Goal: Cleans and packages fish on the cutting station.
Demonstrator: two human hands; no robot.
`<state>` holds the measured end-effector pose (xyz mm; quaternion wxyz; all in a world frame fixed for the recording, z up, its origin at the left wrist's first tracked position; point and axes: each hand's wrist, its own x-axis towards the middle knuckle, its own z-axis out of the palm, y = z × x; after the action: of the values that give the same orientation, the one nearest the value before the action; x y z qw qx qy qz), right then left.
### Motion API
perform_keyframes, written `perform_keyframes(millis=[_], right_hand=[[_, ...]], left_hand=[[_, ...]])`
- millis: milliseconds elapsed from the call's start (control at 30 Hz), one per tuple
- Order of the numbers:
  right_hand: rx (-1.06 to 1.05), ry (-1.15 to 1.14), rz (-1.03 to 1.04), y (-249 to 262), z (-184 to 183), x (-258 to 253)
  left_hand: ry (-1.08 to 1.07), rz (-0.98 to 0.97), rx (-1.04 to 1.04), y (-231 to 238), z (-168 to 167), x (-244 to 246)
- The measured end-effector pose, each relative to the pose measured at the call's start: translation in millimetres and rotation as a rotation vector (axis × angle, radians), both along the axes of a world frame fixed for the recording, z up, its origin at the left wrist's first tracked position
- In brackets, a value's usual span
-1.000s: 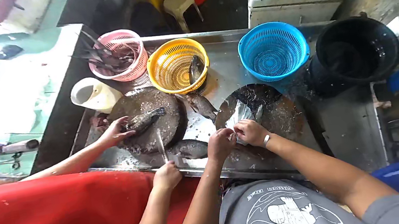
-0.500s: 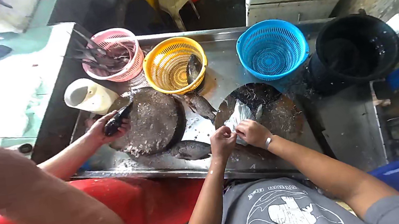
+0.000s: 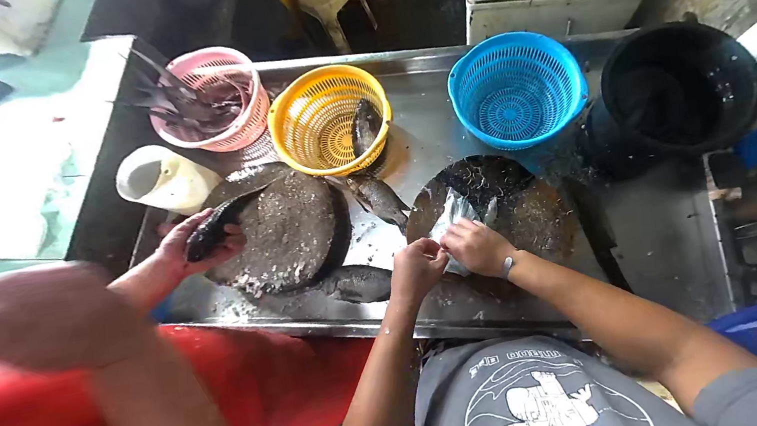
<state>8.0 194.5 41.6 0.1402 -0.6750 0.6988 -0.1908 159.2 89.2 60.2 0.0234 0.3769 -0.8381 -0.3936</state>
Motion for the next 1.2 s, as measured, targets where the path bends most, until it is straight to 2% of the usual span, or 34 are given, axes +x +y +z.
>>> perform_keyframes(millis=[100, 267, 433, 567, 733, 833, 933, 1033, 1100, 1200], right_hand=[[-0.025, -0.032, 0.035, 0, 1, 1], [0.257, -0.142, 0.132, -9, 28, -11], [0.385, -0.046, 0.178, -20, 47, -15], [0.186, 0.085, 0.267, -19, 34, -15], [0.250, 0.142, 0.312, -22, 25, -9], [0.191, 0.080, 0.282, -18, 13, -7], [0.091, -0.013, 0.209, -13, 1, -5], [0.073, -0.189, 0.059, -9, -6, -6], [0.038, -0.330, -0.072, -7, -10, -14], [-0.105, -0.292, -0.042, -3, -8, -21]], left_hand=[[-0.003, -0.036, -0.022, 0, -8, 0], [0.072, 0.013, 0.017, 6, -18, 1], [0.156, 0.099, 0.143, 8, -19, 0], [0.188, 0.206, 0.402, 9, -17, 1], [0.223, 0.275, 0.576, 11, -22, 3], [0.252, 0.303, 0.621, 11, -22, 2], [0.244, 0.321, 0.581, 11, -23, 1], [0.247, 0.376, 0.518, 12, -22, 0], [0.297, 0.460, 0.562, 11, -20, 2], [0.340, 0.487, 0.607, 10, -16, 8]])
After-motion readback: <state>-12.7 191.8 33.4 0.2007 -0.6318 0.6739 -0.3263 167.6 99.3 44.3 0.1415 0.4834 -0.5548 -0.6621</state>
